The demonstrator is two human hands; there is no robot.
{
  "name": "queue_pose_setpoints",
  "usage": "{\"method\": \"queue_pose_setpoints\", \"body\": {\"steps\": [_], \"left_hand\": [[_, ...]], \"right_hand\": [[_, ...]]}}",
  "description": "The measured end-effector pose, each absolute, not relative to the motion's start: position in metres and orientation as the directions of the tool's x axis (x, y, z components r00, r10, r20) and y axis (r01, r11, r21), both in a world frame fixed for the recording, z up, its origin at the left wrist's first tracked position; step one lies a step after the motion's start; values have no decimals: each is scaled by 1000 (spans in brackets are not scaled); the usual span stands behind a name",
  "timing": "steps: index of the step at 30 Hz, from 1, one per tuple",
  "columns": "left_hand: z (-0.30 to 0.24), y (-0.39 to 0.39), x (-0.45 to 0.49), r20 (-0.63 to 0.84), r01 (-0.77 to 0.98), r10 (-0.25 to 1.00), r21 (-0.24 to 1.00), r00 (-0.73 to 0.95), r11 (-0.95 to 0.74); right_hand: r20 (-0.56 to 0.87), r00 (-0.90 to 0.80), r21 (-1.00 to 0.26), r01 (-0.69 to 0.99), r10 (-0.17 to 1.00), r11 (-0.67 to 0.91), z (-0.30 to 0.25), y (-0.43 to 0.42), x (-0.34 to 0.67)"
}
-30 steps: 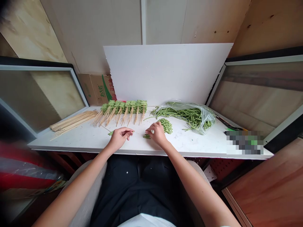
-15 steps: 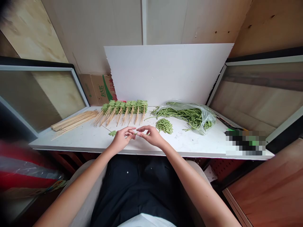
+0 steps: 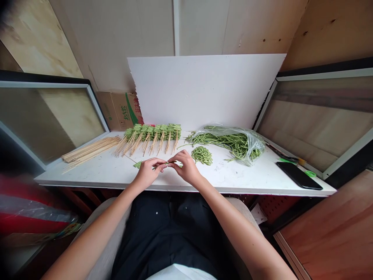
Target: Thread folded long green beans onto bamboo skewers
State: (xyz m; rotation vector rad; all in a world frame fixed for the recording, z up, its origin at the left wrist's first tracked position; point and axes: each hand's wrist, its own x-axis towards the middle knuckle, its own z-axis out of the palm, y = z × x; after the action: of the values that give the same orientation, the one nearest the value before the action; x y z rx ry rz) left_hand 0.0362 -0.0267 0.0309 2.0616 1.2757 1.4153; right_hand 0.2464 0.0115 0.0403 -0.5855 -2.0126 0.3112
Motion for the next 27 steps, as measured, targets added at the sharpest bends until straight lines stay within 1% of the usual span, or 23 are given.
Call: {"method": "queue_pose_setpoints", "body": {"steps": [3, 5, 8, 11, 13, 15, 17, 18, 21, 22, 24, 27], "left_hand": [[34, -30, 39, 632, 510, 763, 616, 135, -601], [35, -33, 41, 659, 509, 733, 579, 167, -636], [36, -36, 46, 699, 478, 694, 558, 170, -679], [34, -38, 49, 743, 434, 659, 560, 112, -705], [32, -35, 47, 748, 414, 659, 577, 78, -704], [30, -31, 41, 724, 403, 688, 615, 54, -678], [28, -26, 34, 689, 402, 724, 651, 43, -644], [27, -23, 32, 676, 408, 736, 660, 43, -630], [25, -19, 27, 665, 458, 744, 644, 60, -613], [24, -19, 27, 665, 480, 743, 629, 74, -611], [22, -18, 28, 658, 516, 746, 605, 107, -607], [20, -18, 30, 623, 516, 772, 623, 127, -588]], "right_hand": [[782, -416, -379, 273, 464, 884, 43, 7, 244], [783, -412, -390, 258, 466, 884, 43, 5, 243], [769, -368, -484, 199, 523, 852, 42, 3, 241], [746, -330, -578, 110, 578, 809, 41, 4, 240], [728, -320, -625, 55, 607, 779, 42, 8, 241], [701, -309, -663, 51, 643, 747, 40, 15, 246], [662, -294, -681, 146, 689, 717, 34, 26, 253], [639, -287, -676, 232, 713, 699, 29, 32, 257], [562, -278, -599, 512, 779, 616, 8, 51, 269], [541, -297, -559, 572, 787, 601, 0, 55, 272], [543, -347, -474, 625, 765, 620, -12, 61, 277], [604, -401, -376, 618, 689, 690, -13, 60, 278]]}}
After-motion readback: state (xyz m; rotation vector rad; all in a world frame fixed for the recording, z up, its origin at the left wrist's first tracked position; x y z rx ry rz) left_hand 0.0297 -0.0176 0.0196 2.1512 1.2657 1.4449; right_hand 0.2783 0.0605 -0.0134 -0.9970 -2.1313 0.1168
